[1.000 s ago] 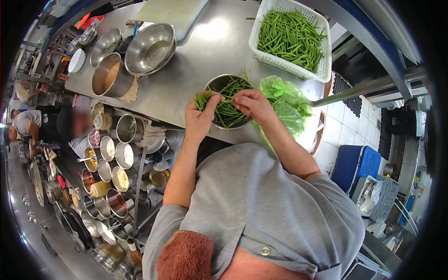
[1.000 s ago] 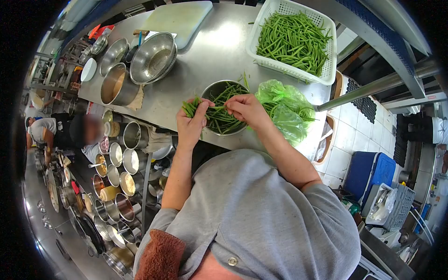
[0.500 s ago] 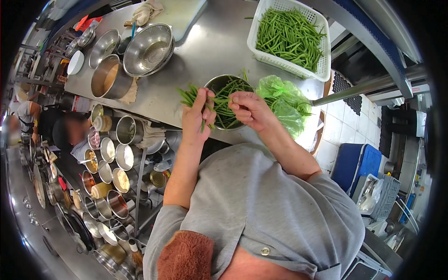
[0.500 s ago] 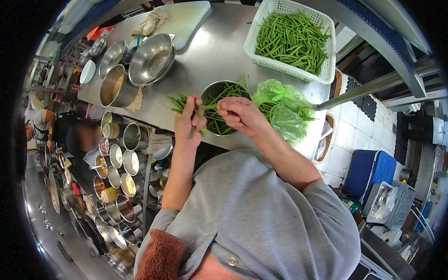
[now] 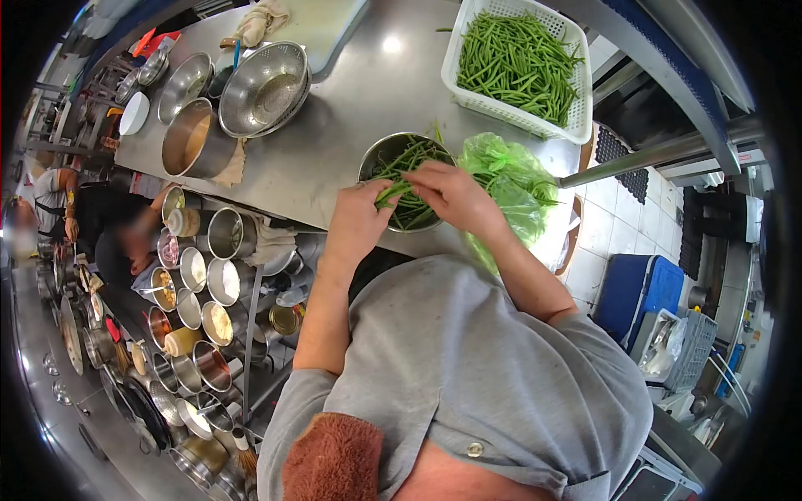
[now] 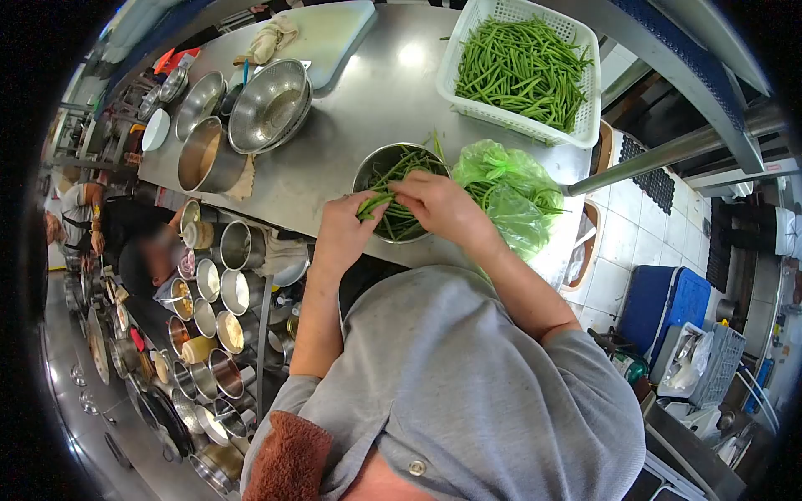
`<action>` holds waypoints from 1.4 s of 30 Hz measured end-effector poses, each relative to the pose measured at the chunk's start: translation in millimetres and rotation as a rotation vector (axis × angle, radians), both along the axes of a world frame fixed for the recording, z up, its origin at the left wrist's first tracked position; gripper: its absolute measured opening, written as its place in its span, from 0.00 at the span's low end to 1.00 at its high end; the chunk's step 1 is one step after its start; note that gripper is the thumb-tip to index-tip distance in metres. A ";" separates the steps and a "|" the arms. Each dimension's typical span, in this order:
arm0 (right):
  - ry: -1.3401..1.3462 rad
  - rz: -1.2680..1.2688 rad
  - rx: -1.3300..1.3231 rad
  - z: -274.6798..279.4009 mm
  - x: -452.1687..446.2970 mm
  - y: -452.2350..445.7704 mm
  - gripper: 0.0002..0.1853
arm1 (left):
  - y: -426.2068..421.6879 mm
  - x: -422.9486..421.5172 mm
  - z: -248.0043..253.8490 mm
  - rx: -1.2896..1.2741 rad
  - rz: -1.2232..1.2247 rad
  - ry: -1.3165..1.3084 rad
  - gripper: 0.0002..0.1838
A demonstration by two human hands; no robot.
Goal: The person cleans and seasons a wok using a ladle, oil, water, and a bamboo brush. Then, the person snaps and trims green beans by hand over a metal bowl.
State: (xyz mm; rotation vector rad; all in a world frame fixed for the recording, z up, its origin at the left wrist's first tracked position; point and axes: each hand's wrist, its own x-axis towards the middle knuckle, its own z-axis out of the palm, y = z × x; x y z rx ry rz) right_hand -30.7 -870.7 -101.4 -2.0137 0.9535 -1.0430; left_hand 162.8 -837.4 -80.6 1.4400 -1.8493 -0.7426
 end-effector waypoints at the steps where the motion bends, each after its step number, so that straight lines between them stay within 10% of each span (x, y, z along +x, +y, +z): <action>1: 0.172 0.066 -0.115 -1.1 -1.7 -0.1 0.08 | -0.2 0.7 -0.4 -0.017 -0.028 -0.048 0.10; 5: 0.293 0.043 -0.123 4.8 -5.3 4.0 0.06 | -0.1 2.7 -1.7 -0.050 -0.069 -0.093 0.09; 17: -0.797 0.035 0.812 -9.2 -15.4 -10.9 0.07 | 3.0 -1.2 1.9 0.087 0.013 0.154 0.08; 23: 0.334 0.087 -0.046 -4.9 -11.0 -25.0 0.15 | -3.3 11.2 1.0 0.260 0.228 0.588 0.10; 42: 0.435 -0.076 -0.253 9.4 -0.9 -36.5 0.08 | -11.4 -12.4 -12.2 0.013 0.205 0.208 0.12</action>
